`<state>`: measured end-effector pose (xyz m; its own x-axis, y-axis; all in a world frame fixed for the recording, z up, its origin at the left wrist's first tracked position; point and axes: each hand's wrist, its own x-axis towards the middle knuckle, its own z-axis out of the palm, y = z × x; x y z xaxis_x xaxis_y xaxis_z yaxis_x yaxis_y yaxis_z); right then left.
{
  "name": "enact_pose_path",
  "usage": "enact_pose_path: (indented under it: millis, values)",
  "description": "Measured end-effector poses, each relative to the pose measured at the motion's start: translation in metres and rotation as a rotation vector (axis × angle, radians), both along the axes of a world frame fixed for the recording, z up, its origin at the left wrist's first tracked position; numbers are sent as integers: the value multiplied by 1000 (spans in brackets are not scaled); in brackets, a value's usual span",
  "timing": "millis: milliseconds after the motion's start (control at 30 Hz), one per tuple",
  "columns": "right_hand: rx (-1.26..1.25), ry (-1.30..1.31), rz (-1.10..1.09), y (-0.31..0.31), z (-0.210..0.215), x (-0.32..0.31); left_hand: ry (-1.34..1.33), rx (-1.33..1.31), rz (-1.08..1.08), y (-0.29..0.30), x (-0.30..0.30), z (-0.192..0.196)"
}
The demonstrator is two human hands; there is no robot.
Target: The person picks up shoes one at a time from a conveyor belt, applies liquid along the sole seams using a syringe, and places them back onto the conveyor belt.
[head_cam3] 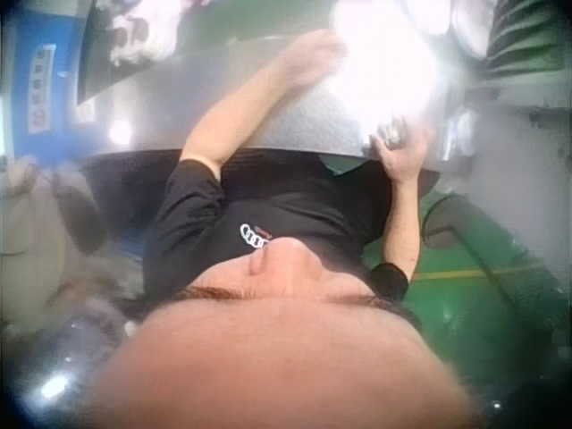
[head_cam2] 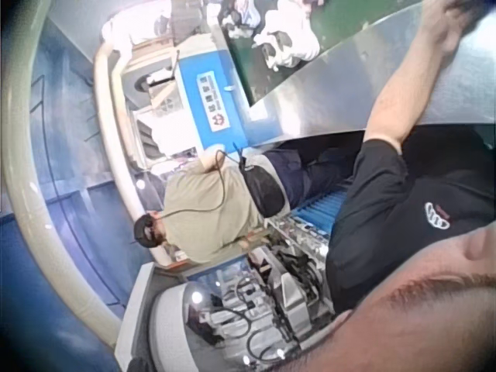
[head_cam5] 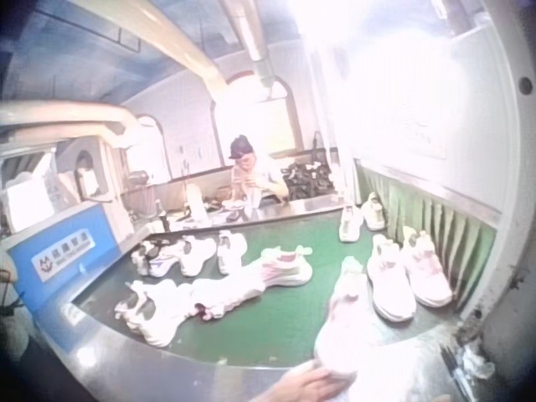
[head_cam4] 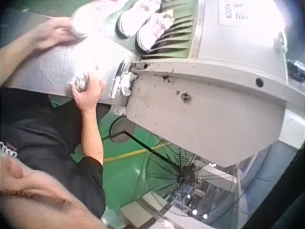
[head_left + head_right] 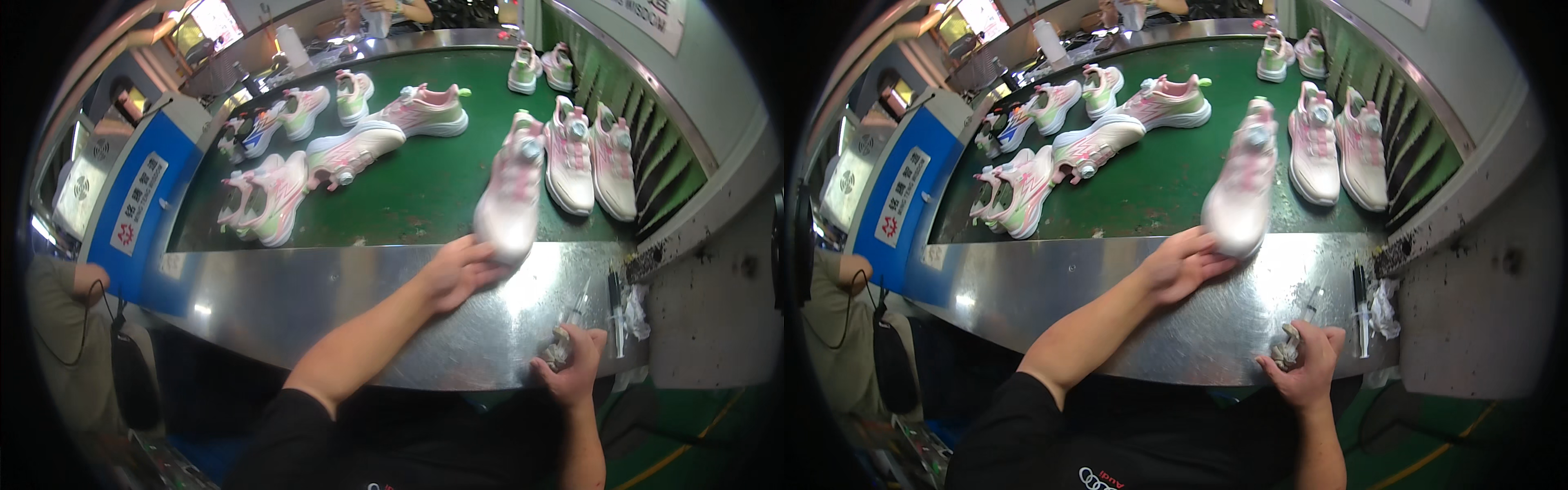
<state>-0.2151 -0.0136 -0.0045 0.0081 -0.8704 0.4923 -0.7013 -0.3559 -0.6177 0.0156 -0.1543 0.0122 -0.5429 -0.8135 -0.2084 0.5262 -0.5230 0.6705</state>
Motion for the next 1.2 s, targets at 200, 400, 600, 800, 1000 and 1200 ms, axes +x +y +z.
enact_pose_path:
  millis: [200,400,600,800,1000,1200]
  values:
    - [36,10,27,3,-4,1,-303,-118,139,-19,28,14]
    - [22,-59,48,1,3,5,-1125,-356,689,-52,194,-17]
    - [13,-41,12,1,2,2,-1600,-470,832,-107,247,-32]
    - [4,17,-7,-1,-1,-1,-1104,-392,764,-134,227,-20]
    - [-29,65,-18,-2,8,2,-1794,-830,626,-129,179,-9]
    - [-52,66,-21,-2,12,2,-2042,-847,297,-144,161,0]
